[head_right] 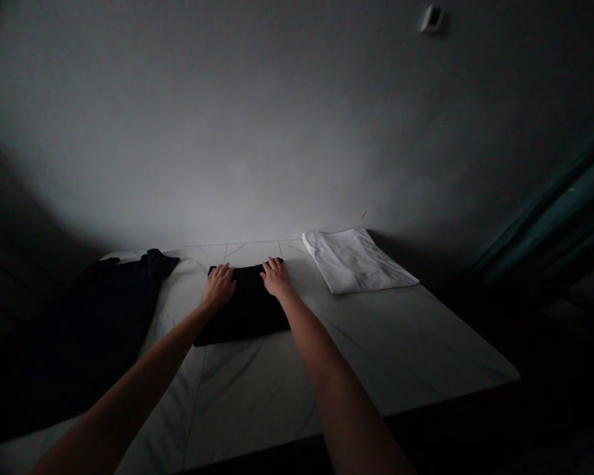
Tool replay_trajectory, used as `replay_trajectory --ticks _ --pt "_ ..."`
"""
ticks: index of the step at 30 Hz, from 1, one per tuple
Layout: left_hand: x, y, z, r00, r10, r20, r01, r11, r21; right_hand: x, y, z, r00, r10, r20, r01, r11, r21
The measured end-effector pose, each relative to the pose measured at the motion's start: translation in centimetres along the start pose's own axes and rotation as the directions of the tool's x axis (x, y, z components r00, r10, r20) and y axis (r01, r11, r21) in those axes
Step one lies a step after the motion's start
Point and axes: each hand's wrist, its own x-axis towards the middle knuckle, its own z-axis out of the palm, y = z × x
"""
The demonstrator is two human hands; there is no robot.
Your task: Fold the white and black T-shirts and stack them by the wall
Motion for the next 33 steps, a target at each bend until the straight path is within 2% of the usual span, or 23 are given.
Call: replay_trajectory --ticks 1,3,5,7,9,11,13,14,16,19,21,27,33 --pt "0.4 0.1 0.8 1.0 0.009 0.027 -0.009 1.0 -0.015 0.3 0.1 0.5 0.999 -0.014 0.043 0.013 1.0 0.013" --pt "0.8 -0.2 2.4 0.997 -0.039 0.063 0.042 0.998 -0.037 0.8 0.7 1.6 0.994 0.039 0.101 -0.043 0.998 0.038" --pt "0.8 -0.8 3.6 0.992 -0.109 0.057 0.112 0.993 -0.048 1.2 1.5 2.5 0.989 0.102 0.107 -0.109 0.992 0.065" --pt "0.7 -1.4 4.4 0.987 -0.158 0.03 0.159 0.986 -0.045 1.4 2.2 3.1 0.989 0.129 0.066 -0.135 0.987 0.09" --pt "0.6 -1.6 4.7 0.983 -0.184 0.004 0.184 0.982 -0.034 1.4 2.6 3.3 0.982 0.188 -0.032 -0.183 0.976 0.114" --pt "0.5 -1.6 4.7 0.982 -0.191 -0.005 0.191 0.981 -0.026 1.3 2.8 3.1 0.938 0.306 -0.164 -0.284 0.948 0.145" --pt "0.5 -1.4 4.7 0.983 -0.185 -0.007 0.185 0.982 -0.029 1.1 2.9 2.4 0.856 0.444 -0.263 -0.41 0.895 0.176" --pt "0.5 -1.3 4.7 0.983 -0.186 -0.009 0.185 0.982 -0.032 1.1 3.0 2.0 0.822 0.497 -0.279 -0.461 0.868 0.185" --pt "0.5 -1.2 4.7 0.982 -0.189 -0.014 0.188 0.981 -0.038 1.3 3.1 1.2 0.797 0.556 -0.237 -0.525 0.831 0.186" --pt "0.5 -1.2 4.8 0.982 -0.19 -0.016 0.19 0.981 -0.04 2.1 3.0 0.5 0.804 0.585 -0.107 -0.563 0.807 0.176" --pt "0.5 -1.3 4.9 0.982 -0.189 -0.017 0.188 0.981 -0.04 2.8 2.8 0.4 0.798 0.599 -0.073 -0.579 0.794 0.183" --pt "0.5 -1.4 5.1 0.981 -0.189 -0.039 0.187 0.981 -0.057 4.3 2.4 0.7 0.796 0.604 -0.037 -0.577 0.776 0.255" --pt "0.3 -1.3 5.0 0.983 -0.182 -0.035 0.179 0.981 -0.075 5.1 2.8 0.9 0.836 0.546 -0.064 -0.511 0.815 0.272"
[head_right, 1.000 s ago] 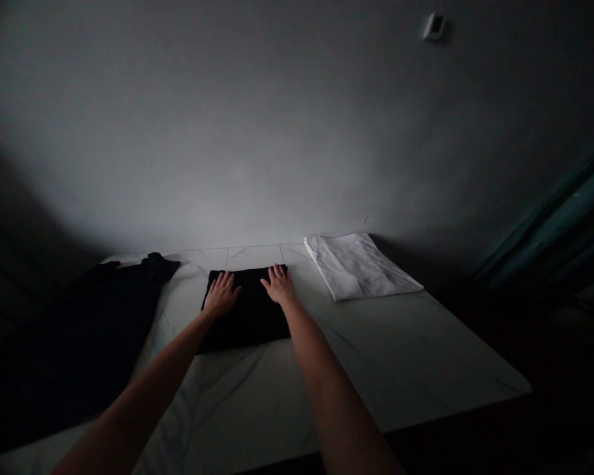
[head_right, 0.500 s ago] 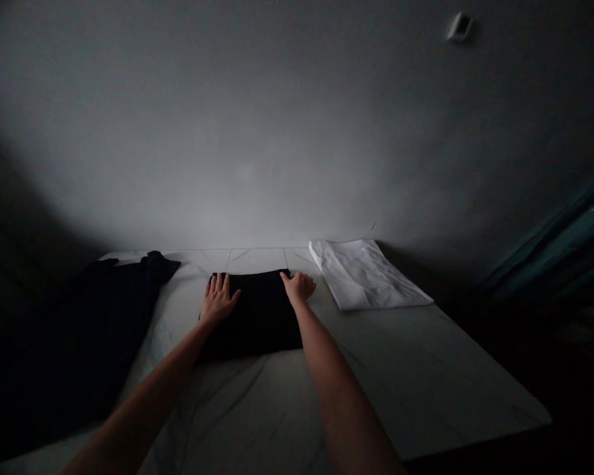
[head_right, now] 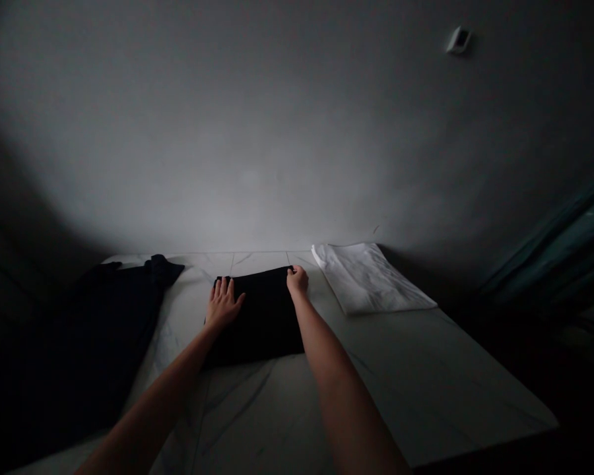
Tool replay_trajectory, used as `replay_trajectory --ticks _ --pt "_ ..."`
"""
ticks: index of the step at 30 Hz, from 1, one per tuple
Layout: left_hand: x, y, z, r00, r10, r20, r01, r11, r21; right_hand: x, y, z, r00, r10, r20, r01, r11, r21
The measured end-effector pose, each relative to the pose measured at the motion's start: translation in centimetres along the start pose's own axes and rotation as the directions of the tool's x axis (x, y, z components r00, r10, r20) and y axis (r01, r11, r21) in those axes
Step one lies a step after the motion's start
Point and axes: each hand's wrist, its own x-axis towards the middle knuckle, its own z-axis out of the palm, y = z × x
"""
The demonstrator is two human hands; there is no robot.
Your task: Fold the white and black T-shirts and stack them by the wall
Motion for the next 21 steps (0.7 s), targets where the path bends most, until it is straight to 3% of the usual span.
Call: replay_trajectory --ticks 8,12,14,16,18,19,21 --pt "0.1 -0.1 0.3 1.0 -0.003 -0.012 0.003 1.0 0.004 -0.7 1.2 0.4 0.997 -0.082 0.002 0.081 0.989 -0.125" --pt "0.1 -0.1 0.2 1.0 -0.009 -0.001 0.009 1.0 0.006 -1.7 0.1 0.2 0.995 -0.091 -0.046 0.082 0.982 -0.17" --pt "0.1 0.1 0.0 1.0 -0.014 0.005 0.014 1.0 0.011 -2.8 -0.7 0.3 0.984 -0.17 -0.047 0.159 0.97 -0.186" --pt "0.0 0.2 -0.2 1.0 -0.015 0.005 0.015 1.0 0.018 -4.2 -1.0 0.6 0.946 -0.324 0.02 0.32 0.925 -0.206" --pt "-0.1 0.2 -0.3 1.0 -0.012 0.0 0.012 1.0 0.025 -5.5 -0.4 1.0 0.878 -0.456 0.146 0.478 0.853 -0.211" --pt "-0.1 0.2 -0.3 1.0 -0.013 -0.002 0.013 1.0 0.028 -5.8 0.1 1.1 0.854 -0.479 0.205 0.516 0.831 -0.208" --pt "-0.1 0.2 -0.3 1.0 -0.027 -0.001 0.027 0.999 0.028 -6.0 1.4 1.3 0.853 -0.445 0.272 0.503 0.84 -0.204"
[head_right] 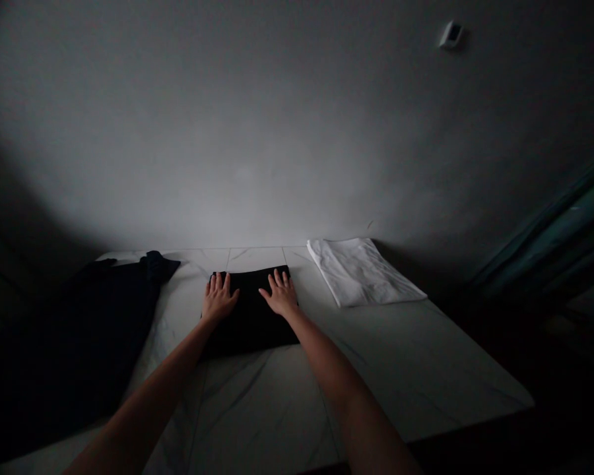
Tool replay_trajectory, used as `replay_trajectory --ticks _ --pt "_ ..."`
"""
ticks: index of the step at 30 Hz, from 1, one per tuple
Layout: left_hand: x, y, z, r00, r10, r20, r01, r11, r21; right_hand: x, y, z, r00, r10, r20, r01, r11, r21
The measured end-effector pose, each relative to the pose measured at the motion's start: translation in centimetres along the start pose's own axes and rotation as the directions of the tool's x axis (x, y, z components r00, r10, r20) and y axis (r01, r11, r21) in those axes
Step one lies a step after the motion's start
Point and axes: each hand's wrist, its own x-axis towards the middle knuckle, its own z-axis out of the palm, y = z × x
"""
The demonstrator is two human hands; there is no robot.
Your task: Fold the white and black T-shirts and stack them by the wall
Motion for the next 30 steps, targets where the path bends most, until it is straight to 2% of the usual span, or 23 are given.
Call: replay_trajectory --ticks 3,6,10,13,15,19,21,23,27,30 --pt "0.1 0.1 -0.4 0.999 -0.046 0.027 0.046 0.999 -0.015 0.0 1.9 0.0 0.995 0.091 0.039 -0.091 0.996 0.015" --pt "0.3 0.4 -1.6 0.992 -0.082 0.097 0.085 0.996 -0.029 0.3 2.5 -1.1 0.99 0.115 0.087 -0.117 0.993 0.015" --pt "0.3 0.7 -3.7 0.972 -0.067 0.227 0.068 0.998 0.003 -0.3 1.3 -2.7 0.972 0.174 0.156 -0.172 0.985 -0.025" --pt "-0.7 1.1 -4.7 0.958 -0.058 0.282 0.044 0.998 0.055 -2.1 -0.1 -3.1 0.981 0.155 0.114 -0.151 0.988 -0.038" --pt "-2.3 1.7 -5.0 0.963 -0.034 0.266 0.013 0.997 0.081 -3.8 -1.1 -2.8 0.996 0.072 0.052 -0.07 0.997 -0.028" --pt "-6.5 3.7 -4.9 0.973 0.149 0.177 -0.163 0.984 0.065 -7.7 -3.2 -1.7 0.996 -0.093 -0.01 0.093 0.996 -0.013" --pt "-8.2 4.4 -4.8 0.963 0.196 0.185 -0.21 0.976 0.056 -9.3 -3.9 -1.1 0.994 -0.107 -0.02 0.107 0.994 -0.005" --pt "-9.4 4.6 -4.9 0.961 0.184 0.208 -0.2 0.978 0.062 -10.5 -4.1 -0.7 0.995 -0.091 -0.026 0.091 0.996 0.007" --pt "-11.0 3.2 -5.4 0.961 0.186 0.203 -0.199 0.979 0.044 -12.2 -2.5 -0.2 0.996 -0.059 -0.068 0.063 0.997 0.052" --pt "-12.4 0.4 -6.5 0.975 0.186 0.12 -0.181 0.982 -0.053 -13.3 0.7 -0.8 0.992 0.02 -0.127 0.001 0.988 0.157"
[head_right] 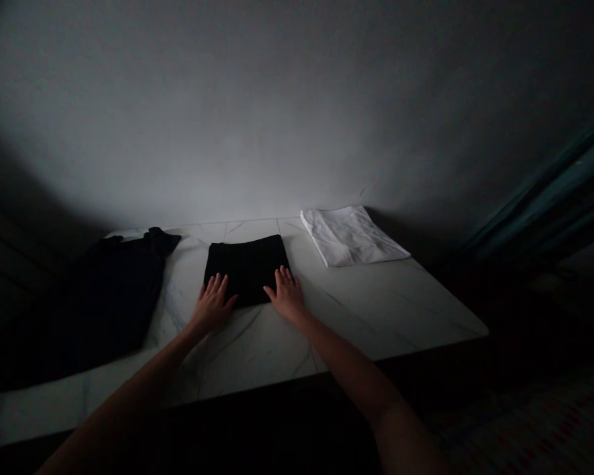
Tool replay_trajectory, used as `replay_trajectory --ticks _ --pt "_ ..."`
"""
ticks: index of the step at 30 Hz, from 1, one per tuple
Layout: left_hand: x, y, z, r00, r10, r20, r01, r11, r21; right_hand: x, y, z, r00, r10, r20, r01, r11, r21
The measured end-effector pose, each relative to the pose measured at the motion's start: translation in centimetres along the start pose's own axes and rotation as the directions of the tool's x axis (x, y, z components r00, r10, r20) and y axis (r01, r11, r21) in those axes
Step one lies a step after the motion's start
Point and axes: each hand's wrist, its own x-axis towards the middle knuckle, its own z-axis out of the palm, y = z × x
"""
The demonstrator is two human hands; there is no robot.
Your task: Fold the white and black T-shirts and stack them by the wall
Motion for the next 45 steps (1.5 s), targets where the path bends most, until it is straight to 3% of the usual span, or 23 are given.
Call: replay_trajectory --ticks 3,4,5,7,9,12,15,18,21,26,32,34,38,40,42,45 --pt "-2.6 -3.4 -1.6 0.981 -0.136 -0.137 0.11 0.977 -0.182 -1.0 3.8 -2.4 0.983 0.159 -0.095 -0.142 0.977 0.161" --pt "-3.4 -4.6 -2.1 0.97 -0.204 -0.131 0.164 0.95 -0.265 -1.3 4.9 -3.2 0.97 0.226 -0.084 -0.201 0.951 0.234" --pt "-4.0 -5.5 -2.5 0.958 -0.276 -0.075 0.232 0.903 -0.362 -1.7 5.9 -4.1 0.956 0.291 -0.033 -0.266 0.91 0.318" --pt "-4.8 -6.7 -3.2 0.915 -0.374 0.154 0.392 0.725 -0.567 -2.3 7.0 -5.4 0.915 0.37 0.16 -0.399 0.773 0.493" --pt "-5.0 -6.9 -3.6 0.846 -0.372 0.381 0.528 0.485 -0.698 -2.8 7.1 -6.2 0.861 0.377 0.341 -0.508 0.604 0.614" --pt "-4.4 -5.6 -4.0 0.791 -0.354 0.499 0.593 0.244 -0.767 -3.0 6.0 -6.5 0.81 0.386 0.441 -0.583 0.449 0.677" --pt "-4.0 -4.4 -4.5 0.781 -0.349 0.519 0.589 0.133 -0.797 -2.8 5.0 -6.5 0.793 0.371 0.484 -0.607 0.405 0.683" --pt "-3.8 -4.1 -4.8 0.777 -0.326 0.538 0.593 0.094 -0.8 -2.5 4.8 -6.4 0.784 0.339 0.52 -0.621 0.4 0.674" --pt "-3.6 -4.5 -4.5 0.766 -0.319 0.558 0.622 0.151 -0.768 -1.9 4.6 -6.4 0.765 0.334 0.551 -0.644 0.427 0.635" --pt "-2.4 -5.2 -3.5 0.758 -0.34 0.556 0.652 0.41 -0.638 -0.8 4.1 -6.2 0.755 0.334 0.564 -0.643 0.549 0.534" --pt "-1.7 -4.7 -3.8 0.85 -0.41 0.331 0.499 0.829 -0.254 -0.5 4.7 -5.3 0.822 0.303 0.482 -0.533 0.705 0.468" --pt "-2.2 -4.0 -4.2 0.869 -0.412 0.273 0.451 0.888 -0.095 -0.7 5.0 -5.1 0.855 0.301 0.422 -0.469 0.797 0.381" --pt "-3.5 -2.2 -5.2 0.886 -0.438 0.151 0.432 0.899 0.071 -1.5 4.2 -5.5 0.913 0.337 0.232 -0.361 0.93 0.069" --pt "-3.8 -1.2 -5.4 0.935 -0.354 0.017 0.351 0.933 0.084 -2.0 2.5 -5.6 0.947 0.31 0.081 -0.306 0.951 -0.053" --pt "-3.3 0.0 -5.0 0.984 -0.146 -0.104 0.154 0.985 0.074 -2.2 -0.1 -5.2 0.987 0.158 -0.008 -0.157 0.981 -0.117" --pt "-1.8 1.4 -3.3 0.981 0.171 -0.096 -0.166 0.984 0.06 -2.3 -4.1 -3.2 0.982 -0.18 0.054 0.185 0.977 -0.106"
